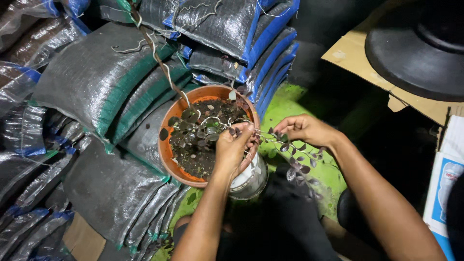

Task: The person tends to a potted plant by hand, carefully arranging and untangling its vines and leaves. They also pick up a small black tray containing a plant and some tools from the floor.

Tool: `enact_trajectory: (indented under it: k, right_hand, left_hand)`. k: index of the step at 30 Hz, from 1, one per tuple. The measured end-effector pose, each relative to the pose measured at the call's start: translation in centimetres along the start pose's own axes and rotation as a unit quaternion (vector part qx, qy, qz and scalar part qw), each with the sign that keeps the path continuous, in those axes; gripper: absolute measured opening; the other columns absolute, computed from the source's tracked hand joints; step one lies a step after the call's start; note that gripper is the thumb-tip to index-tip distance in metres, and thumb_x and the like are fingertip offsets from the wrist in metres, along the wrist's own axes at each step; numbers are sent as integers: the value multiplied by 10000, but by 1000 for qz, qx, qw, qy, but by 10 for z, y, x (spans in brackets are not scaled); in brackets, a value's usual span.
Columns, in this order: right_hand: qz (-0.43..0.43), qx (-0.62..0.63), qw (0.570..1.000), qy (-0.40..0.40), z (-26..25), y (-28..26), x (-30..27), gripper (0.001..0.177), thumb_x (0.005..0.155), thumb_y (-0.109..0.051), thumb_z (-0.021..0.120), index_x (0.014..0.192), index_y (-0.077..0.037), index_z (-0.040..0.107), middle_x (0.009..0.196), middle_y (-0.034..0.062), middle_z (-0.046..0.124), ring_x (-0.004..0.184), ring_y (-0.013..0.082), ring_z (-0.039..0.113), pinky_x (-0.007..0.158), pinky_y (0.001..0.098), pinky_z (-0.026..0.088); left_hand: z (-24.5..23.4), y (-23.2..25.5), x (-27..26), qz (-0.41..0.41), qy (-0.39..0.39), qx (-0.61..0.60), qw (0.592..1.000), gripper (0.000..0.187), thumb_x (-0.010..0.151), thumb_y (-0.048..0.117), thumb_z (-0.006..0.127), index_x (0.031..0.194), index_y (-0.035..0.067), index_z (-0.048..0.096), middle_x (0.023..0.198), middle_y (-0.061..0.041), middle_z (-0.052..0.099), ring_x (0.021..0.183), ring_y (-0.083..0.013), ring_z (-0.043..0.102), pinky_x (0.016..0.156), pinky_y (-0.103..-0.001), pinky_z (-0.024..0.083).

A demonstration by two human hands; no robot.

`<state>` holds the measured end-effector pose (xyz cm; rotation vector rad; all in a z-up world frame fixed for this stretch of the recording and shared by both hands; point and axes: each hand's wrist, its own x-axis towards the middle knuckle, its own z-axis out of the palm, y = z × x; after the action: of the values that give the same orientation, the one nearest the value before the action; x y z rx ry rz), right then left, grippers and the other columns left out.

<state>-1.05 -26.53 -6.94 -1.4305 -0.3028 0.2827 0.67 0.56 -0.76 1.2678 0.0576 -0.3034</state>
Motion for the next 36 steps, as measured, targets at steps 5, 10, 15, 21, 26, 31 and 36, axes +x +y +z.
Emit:
enact_trajectory:
  k: [5, 10, 15, 21, 26, 31, 36]
  right_hand:
    - [26, -34, 999, 17, 15, -9, 2, 302, 928, 33, 728, 1230, 33, 732, 1029, 97, 826, 864, 111, 750, 800, 258, 590]
    - [26, -57, 996, 57, 14, 2, -7, 298, 939, 43, 707, 1234, 15, 739, 1040, 84, 819, 896, 121, 736, 832, 266, 577]
    - [30, -89, 990, 109, 27, -23, -21, 304, 925, 47, 716, 1223, 13, 769, 1006, 71, 817, 836, 93, 701, 793, 250, 565]
    - [-19, -102, 973, 205, 21, -30, -29, 266, 901, 14, 808, 1166, 13, 791, 943, 94, 807, 817, 125, 696, 820, 282, 576]
    - [-47, -103, 970, 217, 27, -39, -28, 276, 873, -5, 839, 1146, -11, 805, 911, 90, 812, 804, 115, 712, 794, 266, 585]
    - [-54, -61, 969, 231, 39, -46, -24, 298, 946, 37, 732, 1244, 29, 747, 1026, 160, 809, 899, 194, 732, 858, 360, 618]
    - [50, -5, 984, 169, 20, -5, -25, 292, 1021, -34, 627, 1289, 59, 694, 1074, 241, 794, 856, 327, 772, 807, 461, 638]
  left_hand:
    - [9, 8, -11, 6, 2, 11, 1000, 300, 882, 67, 862, 1124, -61, 739, 871, -139, 763, 687, -141, 751, 571, -188, 632]
    - [11, 12, -16, 22, 18, -8, 1000, 257, 883, 33, 844, 1098, -51, 732, 857, -131, 770, 665, -126, 737, 543, -172, 595]
    - [16, 15, -20, 49, 5, 21, 999, 201, 901, 40, 814, 1081, 3, 731, 904, -114, 816, 709, -70, 722, 563, -134, 547]
    - [20, 17, -33, 50, -6, 6, 999, 207, 943, 37, 760, 1131, 5, 679, 898, -129, 802, 664, -83, 705, 504, -158, 500]
    - [15, 12, -31, 69, -17, 30, 997, 194, 946, 46, 765, 1118, 16, 680, 890, -124, 804, 672, -89, 707, 521, -154, 512]
    - [6, -6, -9, 57, -29, -20, 998, 181, 964, 14, 740, 1125, 7, 657, 883, -159, 790, 629, -106, 696, 510, -152, 523]
    - [11, 4, -21, 45, -34, -24, 998, 175, 966, 1, 736, 1117, 4, 648, 865, -146, 784, 565, -89, 673, 485, -162, 536]
